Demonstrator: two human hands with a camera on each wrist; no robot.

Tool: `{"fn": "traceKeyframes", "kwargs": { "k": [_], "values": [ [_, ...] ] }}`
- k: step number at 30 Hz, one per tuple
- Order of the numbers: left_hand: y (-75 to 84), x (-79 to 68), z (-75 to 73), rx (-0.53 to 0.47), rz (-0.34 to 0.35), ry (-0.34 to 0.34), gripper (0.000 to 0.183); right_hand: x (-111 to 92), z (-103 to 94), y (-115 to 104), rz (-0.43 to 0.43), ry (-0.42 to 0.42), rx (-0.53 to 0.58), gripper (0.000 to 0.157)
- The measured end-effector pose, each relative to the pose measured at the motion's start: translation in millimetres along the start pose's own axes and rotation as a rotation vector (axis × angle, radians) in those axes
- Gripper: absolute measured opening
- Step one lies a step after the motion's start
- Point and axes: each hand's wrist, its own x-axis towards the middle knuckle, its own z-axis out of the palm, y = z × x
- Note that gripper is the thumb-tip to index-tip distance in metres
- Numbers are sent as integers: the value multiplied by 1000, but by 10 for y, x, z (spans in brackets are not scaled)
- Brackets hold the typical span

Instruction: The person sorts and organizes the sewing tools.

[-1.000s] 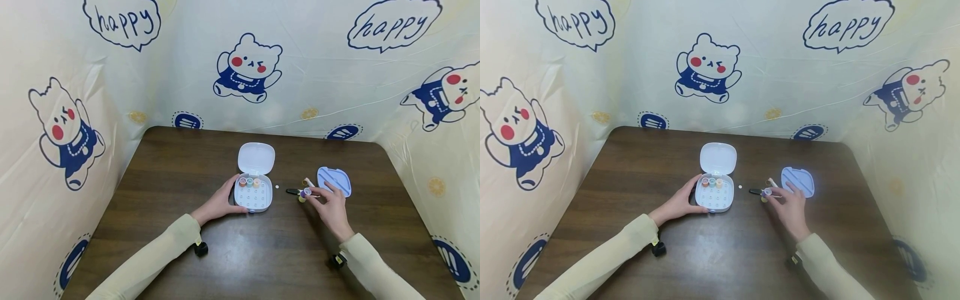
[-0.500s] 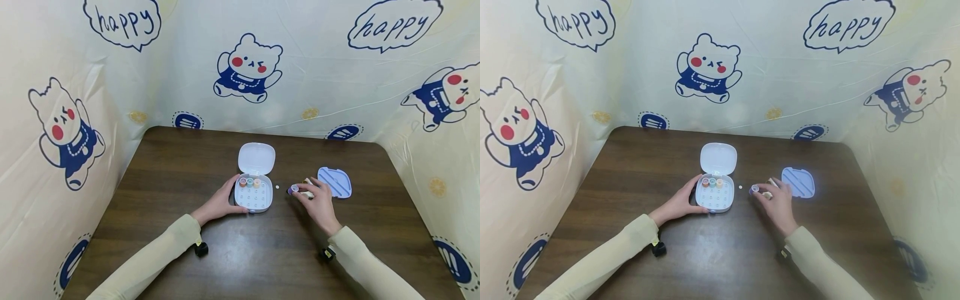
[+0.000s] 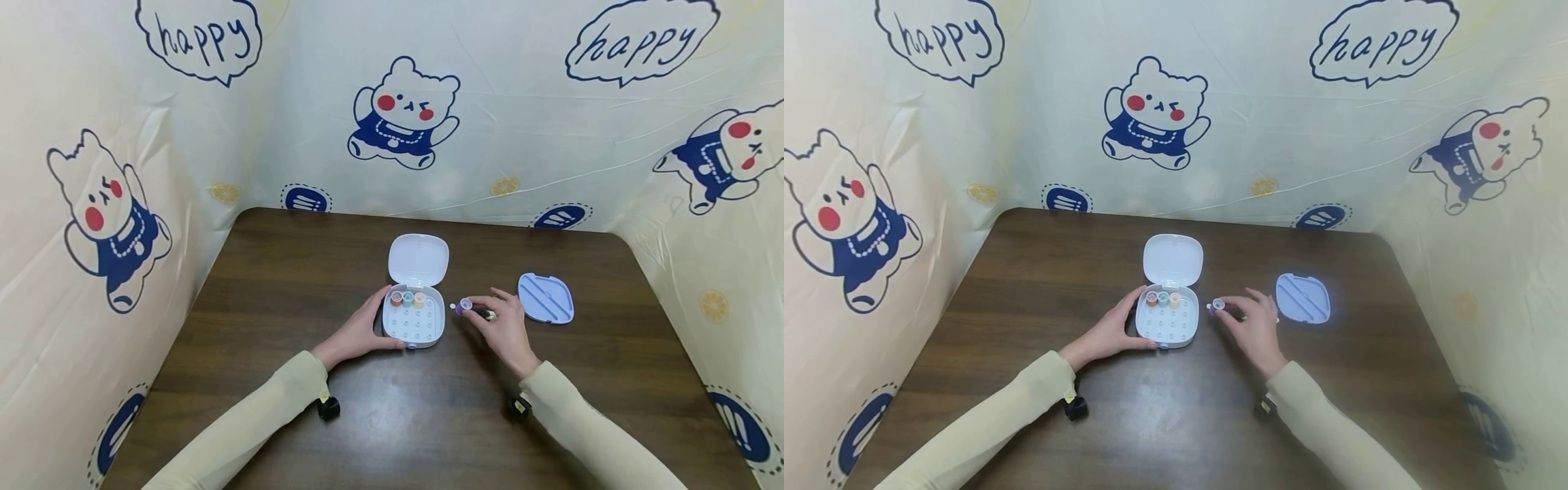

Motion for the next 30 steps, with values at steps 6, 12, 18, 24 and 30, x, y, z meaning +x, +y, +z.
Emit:
{"fn": "traceKeyframes", "kwargs": {
  "k": [6,12,18,24,30],
  "values": [
    [-10,0,8,-3,0,4,125,60,80,-42,-16,-1,12,24],
    [-3,-3,3,-2,1,4,125,105,145,-103,-21,-17,19,23],
    [29,-19,-5,-5,-6,0,126,152,197,-164,-15,-38,6,22],
    [33,-23,-3,-9,-9,4,125,198,241,-213,-16,-67,-36,23],
    [31,-18,0,-11,-12,2,125,238,275,-247,-35,-72,-45,22]
  ]
}}
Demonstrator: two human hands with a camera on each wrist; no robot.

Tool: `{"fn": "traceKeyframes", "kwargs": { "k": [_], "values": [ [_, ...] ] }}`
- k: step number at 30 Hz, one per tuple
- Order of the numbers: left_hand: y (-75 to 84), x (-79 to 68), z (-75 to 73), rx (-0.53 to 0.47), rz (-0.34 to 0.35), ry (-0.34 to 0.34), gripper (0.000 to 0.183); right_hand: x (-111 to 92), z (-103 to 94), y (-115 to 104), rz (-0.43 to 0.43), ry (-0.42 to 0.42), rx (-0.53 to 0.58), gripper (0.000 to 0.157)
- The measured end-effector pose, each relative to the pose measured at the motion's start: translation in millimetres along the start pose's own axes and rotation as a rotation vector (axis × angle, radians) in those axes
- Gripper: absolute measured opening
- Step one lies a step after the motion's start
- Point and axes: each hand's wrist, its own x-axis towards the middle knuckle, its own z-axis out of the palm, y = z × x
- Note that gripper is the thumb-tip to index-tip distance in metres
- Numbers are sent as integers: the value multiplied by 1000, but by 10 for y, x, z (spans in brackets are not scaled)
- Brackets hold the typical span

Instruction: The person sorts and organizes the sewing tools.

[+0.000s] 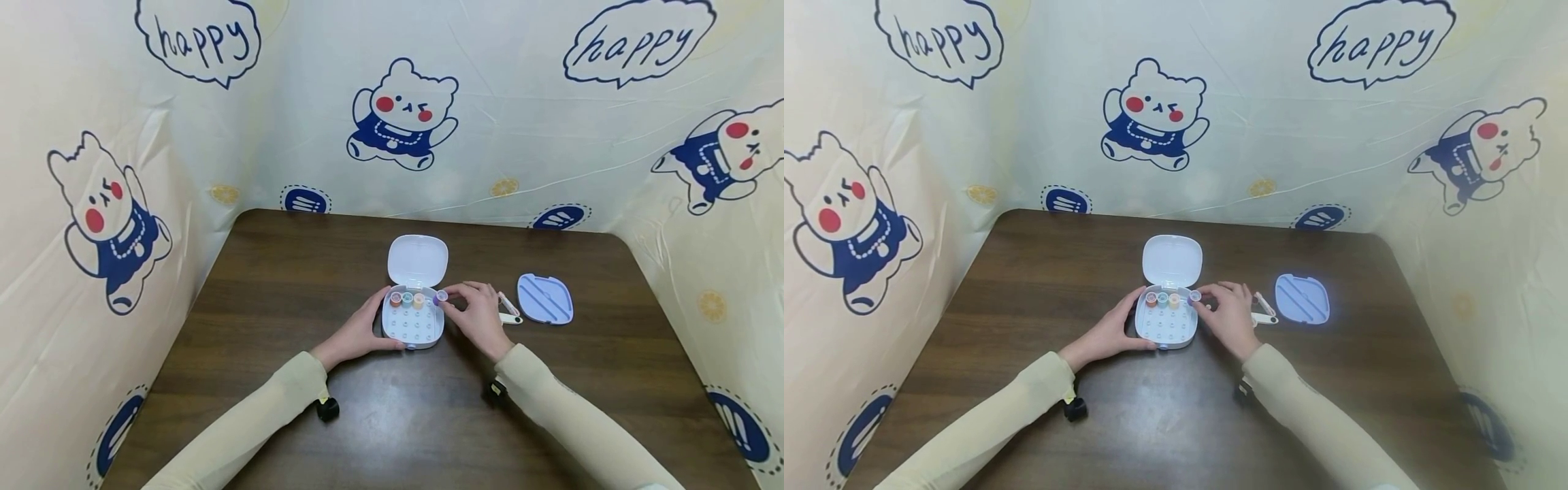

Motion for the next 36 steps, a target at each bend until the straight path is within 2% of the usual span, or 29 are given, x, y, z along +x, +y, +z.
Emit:
{"fn": "traceKeyframes", "kwargs": {
  "k": [8,16,36],
  "values": [
    [11,1,-2,-5,-5,-6,124,64,62,-15,-43,-27,-51,25],
    [14,4,-4,-2,4,-6,124,105,85,9,-127,-48,-130,26],
    [4,17,1,11,3,-8,123,189,111,-26,-141,-142,-257,28]
  ]
}}
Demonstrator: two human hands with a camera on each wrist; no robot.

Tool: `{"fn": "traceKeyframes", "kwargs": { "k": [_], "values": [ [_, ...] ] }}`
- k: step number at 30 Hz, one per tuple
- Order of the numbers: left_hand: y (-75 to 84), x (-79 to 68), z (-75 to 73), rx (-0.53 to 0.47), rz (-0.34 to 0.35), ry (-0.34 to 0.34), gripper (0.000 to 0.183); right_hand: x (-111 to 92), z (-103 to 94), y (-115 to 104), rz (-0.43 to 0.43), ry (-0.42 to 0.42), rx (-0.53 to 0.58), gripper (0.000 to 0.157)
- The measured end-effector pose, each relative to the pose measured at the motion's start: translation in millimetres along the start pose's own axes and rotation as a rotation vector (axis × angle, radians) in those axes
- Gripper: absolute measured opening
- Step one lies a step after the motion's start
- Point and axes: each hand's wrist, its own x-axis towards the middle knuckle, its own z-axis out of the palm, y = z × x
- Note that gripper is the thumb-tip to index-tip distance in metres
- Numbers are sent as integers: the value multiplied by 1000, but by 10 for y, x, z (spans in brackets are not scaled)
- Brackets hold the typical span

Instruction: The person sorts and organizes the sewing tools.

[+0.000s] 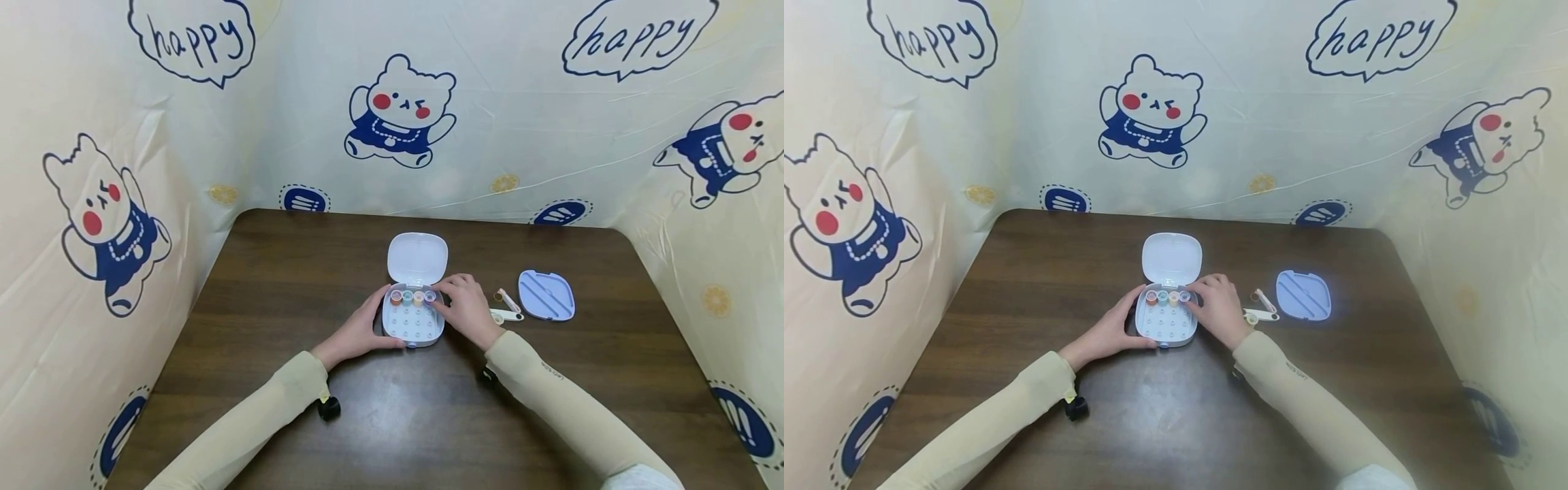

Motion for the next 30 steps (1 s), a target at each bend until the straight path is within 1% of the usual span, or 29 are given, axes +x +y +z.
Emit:
{"fn": "traceKeyframes", "kwargs": {
  "k": [22,30],
  "values": [
    [13,-9,6,-1,-15,-5,122,11,-32,-6,-30,-53,-106,32],
    [30,-11,5,-8,-17,-5,122,21,-30,-6,-23,-73,-114,33]
  ]
}}
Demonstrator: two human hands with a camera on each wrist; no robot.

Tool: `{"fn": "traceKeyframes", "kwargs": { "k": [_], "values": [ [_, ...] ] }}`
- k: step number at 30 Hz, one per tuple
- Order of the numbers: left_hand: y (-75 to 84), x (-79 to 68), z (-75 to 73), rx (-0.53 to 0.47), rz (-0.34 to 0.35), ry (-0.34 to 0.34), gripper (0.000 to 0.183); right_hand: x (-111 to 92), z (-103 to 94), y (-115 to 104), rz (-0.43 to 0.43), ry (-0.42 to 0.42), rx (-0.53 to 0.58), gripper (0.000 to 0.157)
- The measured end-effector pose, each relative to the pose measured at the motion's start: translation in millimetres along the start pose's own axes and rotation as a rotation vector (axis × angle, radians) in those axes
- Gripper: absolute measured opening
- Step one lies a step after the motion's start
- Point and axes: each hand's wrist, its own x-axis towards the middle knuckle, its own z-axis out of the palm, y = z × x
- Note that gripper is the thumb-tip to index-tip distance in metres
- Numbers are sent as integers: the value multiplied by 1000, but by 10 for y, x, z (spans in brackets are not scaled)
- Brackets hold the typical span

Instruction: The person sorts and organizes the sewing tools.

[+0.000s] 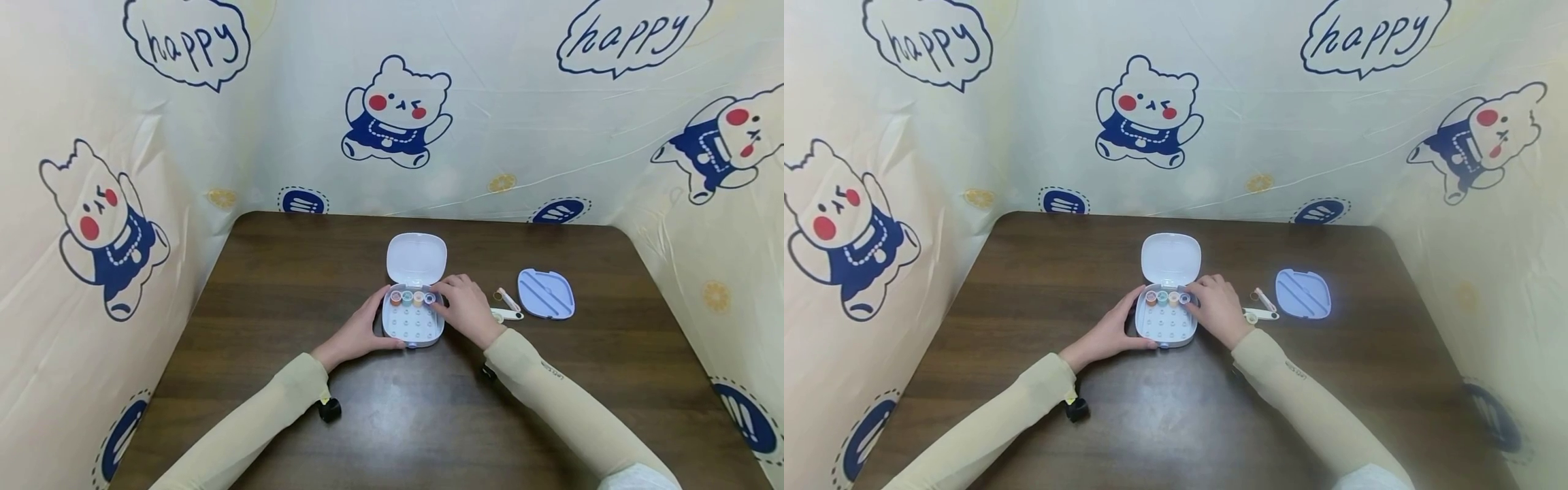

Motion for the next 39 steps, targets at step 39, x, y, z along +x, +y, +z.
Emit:
{"fn": "traceKeyframes", "kwargs": {
  "k": [39],
  "values": [
    [-18,18,-2,9,21,1,122,-42,-5,-36,-135,97,-95,31]
  ]
}}
